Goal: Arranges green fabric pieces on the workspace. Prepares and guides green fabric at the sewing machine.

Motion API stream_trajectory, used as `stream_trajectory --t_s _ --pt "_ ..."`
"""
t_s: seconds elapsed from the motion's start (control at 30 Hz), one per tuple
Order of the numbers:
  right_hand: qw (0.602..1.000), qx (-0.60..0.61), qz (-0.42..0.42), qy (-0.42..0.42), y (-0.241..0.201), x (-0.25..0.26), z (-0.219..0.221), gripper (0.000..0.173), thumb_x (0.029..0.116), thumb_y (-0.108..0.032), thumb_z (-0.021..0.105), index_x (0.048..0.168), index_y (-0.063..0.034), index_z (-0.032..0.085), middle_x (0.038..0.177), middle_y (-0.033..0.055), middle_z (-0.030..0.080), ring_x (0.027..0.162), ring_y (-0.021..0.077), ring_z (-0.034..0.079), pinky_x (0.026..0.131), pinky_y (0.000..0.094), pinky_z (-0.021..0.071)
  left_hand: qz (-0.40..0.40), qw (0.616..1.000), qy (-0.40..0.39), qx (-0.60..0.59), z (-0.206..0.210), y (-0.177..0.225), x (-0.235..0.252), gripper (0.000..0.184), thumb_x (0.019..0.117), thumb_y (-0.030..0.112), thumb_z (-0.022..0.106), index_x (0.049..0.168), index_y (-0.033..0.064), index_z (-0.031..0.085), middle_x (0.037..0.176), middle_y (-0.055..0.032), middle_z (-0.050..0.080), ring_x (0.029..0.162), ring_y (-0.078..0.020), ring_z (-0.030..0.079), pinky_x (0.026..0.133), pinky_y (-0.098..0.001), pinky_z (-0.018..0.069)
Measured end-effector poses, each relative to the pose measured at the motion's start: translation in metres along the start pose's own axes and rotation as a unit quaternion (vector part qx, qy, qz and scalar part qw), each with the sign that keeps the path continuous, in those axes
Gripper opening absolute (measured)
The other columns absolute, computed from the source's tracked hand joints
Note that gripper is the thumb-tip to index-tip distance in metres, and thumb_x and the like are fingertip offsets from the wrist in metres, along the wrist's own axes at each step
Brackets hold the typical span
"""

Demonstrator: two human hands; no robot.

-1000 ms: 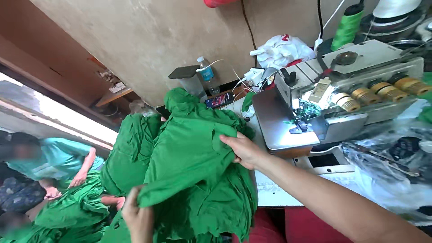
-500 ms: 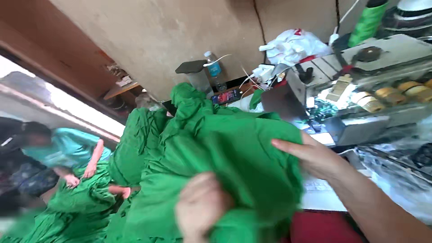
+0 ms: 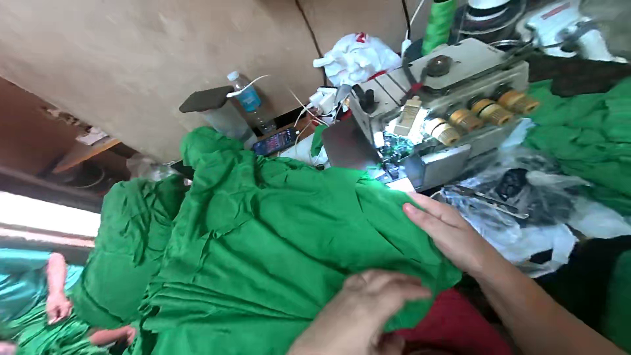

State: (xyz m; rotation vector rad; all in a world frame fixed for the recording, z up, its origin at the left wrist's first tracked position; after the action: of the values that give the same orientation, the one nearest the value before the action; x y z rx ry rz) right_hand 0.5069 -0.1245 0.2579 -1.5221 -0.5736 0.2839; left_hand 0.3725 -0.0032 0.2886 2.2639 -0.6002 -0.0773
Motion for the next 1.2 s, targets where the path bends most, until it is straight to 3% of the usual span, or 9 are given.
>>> stream_trajectory --t_s 0.1,0.2,0.27,0.43,0.5,0.67,0.9,1.07,1.2 --pt "0.997 -0.010 -0.066 -0.025 -0.011 -0.012 0.014 0.040 0.1098 -0.022 0.040 0.132 0.0034 0.062 0.119 0.0004 0.071 0.107 -0.0058 0.064 0.096 0.0174 0.0534 -0.035 0.968 0.238 0.078 -0.046 -0.009 0.013 0.056 0.0937 0.033 0.063 0.140 0.0025 0.054 0.139 -0.0150 0.060 0.130 -0.0209 0.056 0.106 -0.0405 0.0485" --pt "0.983 -0.067 -0.160 -0.063 -0.027 -0.027 0.037 0.041 0.1095 -0.023 0.044 0.133 0.0049 0.062 0.109 0.0069 0.075 0.099 -0.0012 0.068 0.090 0.0190 0.0549 -0.117 0.909 0.339 0.212 -0.063 -0.046 0.037 0.069 0.0875 0.029 0.065 0.145 -0.0054 0.048 0.140 -0.0273 0.057 0.127 -0.0420 0.057 0.097 -0.0606 0.0492" --pt "0.971 -0.097 -0.208 -0.065 -0.030 -0.031 0.039 0.042 0.1098 -0.024 0.045 0.132 0.0062 0.063 0.096 0.0095 0.075 0.087 0.0027 0.069 0.079 0.0198 0.0555 -0.150 0.899 0.334 0.241 -0.089 -0.071 0.042 0.068 0.0802 0.008 0.070 0.144 -0.0038 0.050 0.137 -0.0271 0.060 0.122 -0.0472 0.060 0.093 -0.0672 0.0496" --pt "0.971 -0.172 -0.160 -0.043 -0.004 -0.029 -0.002 0.042 0.1102 -0.025 0.041 0.143 -0.0055 0.059 0.136 0.0053 0.068 0.118 0.0033 0.065 0.099 0.0243 0.0538 -0.104 0.912 0.305 0.253 -0.156 -0.057 0.033 0.046 0.0812 -0.010 0.060 0.126 0.0006 0.064 0.113 -0.0119 0.074 0.109 -0.0266 0.069 0.092 -0.0522 0.0550" --pt "0.965 -0.209 -0.157 -0.023 0.008 -0.033 -0.019 0.036 0.1085 -0.022 0.043 0.131 -0.0066 0.067 0.118 0.0036 0.074 0.105 0.0012 0.069 0.090 0.0208 0.0558 -0.038 0.912 0.298 0.278 -0.153 -0.036 0.039 0.030 0.0817 -0.006 0.060 0.108 0.0036 0.069 0.100 -0.0044 0.075 0.098 -0.0172 0.071 0.091 -0.0439 0.0559" --pt "0.932 -0.340 -0.120 0.027 0.031 -0.048 -0.058 0.031 0.1057 -0.023 0.042 0.111 -0.0061 0.068 0.079 0.0093 0.070 0.068 0.0194 0.069 0.059 0.0396 0.0561 0.005 0.908 0.226 0.352 -0.112 -0.027 0.061 0.025 0.0817 0.004 0.061 0.101 0.0106 0.075 0.085 -0.0016 0.073 0.091 -0.0207 0.071 0.105 -0.0629 0.0401" --pt "0.953 -0.269 -0.140 0.020 0.000 -0.036 -0.022 0.083 0.0852 -0.075 0.058 0.137 -0.0102 0.062 0.128 0.0096 0.067 0.118 0.0231 0.063 0.095 0.0481 0.0542 0.031 0.898 0.221 0.379 -0.075 -0.016 0.092 0.024 0.0745 0.004 0.064 0.096 0.0095 0.075 0.081 -0.0033 0.073 0.084 -0.0234 0.072 0.102 -0.0603 0.0425" --pt "0.918 -0.311 -0.222 0.104 -0.015 -0.006 0.002 0.028 0.0991 -0.038 0.061 0.095 -0.0143 0.076 0.087 -0.0009 0.075 0.087 0.0147 0.070 0.084 0.0380 0.0535 0.002 0.901 0.216 0.376 -0.075 -0.020 0.091 0.020 0.0783 0.017 0.060 0.090 0.0141 0.076 0.081 -0.0018 0.073 0.087 -0.0235 0.071 0.100 -0.0591 0.0443" --pt "0.951 -0.228 -0.198 0.073 -0.008 0.005 -0.023 0.023 0.0960 -0.032 0.067 0.091 -0.0126 0.077 0.084 -0.0051 0.074 0.083 0.0010 0.067 0.086 0.0232 0.0530 -0.016 0.976 0.208 0.064 -0.067 -0.041 0.078 0.024 0.0935 0.010 0.049 0.097 0.0066 0.072 0.099 -0.0014 0.072 0.104 -0.0096 0.066 0.096 -0.0315 0.0519"
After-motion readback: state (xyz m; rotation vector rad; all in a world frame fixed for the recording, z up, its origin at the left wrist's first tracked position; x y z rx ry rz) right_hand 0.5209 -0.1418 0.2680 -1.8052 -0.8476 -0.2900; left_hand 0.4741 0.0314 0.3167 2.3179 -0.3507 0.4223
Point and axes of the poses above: each hand's wrist, its own x-axis towards the middle knuckle, its own z-axis out of the palm, y = z × x, the point moved 6 cm from there along x, towards the middle knuckle
